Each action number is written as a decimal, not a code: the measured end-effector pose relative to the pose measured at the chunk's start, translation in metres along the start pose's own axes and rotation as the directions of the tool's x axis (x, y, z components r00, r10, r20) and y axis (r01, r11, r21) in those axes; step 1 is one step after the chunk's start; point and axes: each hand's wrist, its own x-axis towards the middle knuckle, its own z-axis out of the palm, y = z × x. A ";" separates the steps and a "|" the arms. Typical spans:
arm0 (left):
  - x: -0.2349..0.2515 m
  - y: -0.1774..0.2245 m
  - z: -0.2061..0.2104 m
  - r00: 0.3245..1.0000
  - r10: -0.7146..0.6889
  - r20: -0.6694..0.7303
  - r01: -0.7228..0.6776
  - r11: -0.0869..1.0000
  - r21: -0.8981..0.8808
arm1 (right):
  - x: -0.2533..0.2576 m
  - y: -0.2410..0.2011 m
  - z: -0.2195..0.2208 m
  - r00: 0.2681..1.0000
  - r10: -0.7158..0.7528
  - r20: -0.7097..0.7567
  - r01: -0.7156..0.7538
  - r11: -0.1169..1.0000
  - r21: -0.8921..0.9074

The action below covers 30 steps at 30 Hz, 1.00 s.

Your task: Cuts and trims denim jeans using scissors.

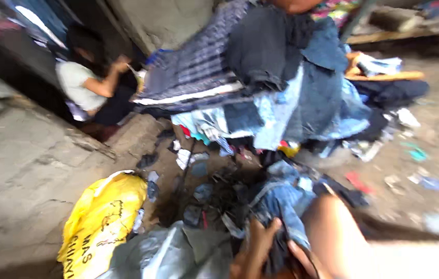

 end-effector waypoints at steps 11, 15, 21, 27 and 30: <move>-0.007 0.010 -0.005 0.986 -0.144 0.084 0.163 0.938 -0.304 | -0.021 -0.008 0.007 0.989 0.026 -0.145 -0.053 0.982 -0.179; -0.008 0.006 -0.006 0.986 -0.126 0.108 0.150 0.952 -0.267 | -0.025 -0.013 0.007 0.994 0.040 -0.102 -0.058 0.982 -0.181; -0.008 0.001 -0.010 0.991 -0.050 0.125 0.076 0.972 -0.222 | -0.012 -0.024 0.004 0.996 0.078 -0.048 -0.082 0.992 -0.091; -0.008 0.008 -0.011 0.978 -0.143 0.153 0.189 0.916 -0.354 | -0.024 -0.010 0.005 0.993 -0.015 -0.120 0.002 0.995 -0.104; -0.014 0.006 -0.007 0.978 -0.145 0.151 0.186 0.932 -0.311 | -0.037 -0.005 0.008 0.985 -0.024 -0.173 0.001 0.992 -0.127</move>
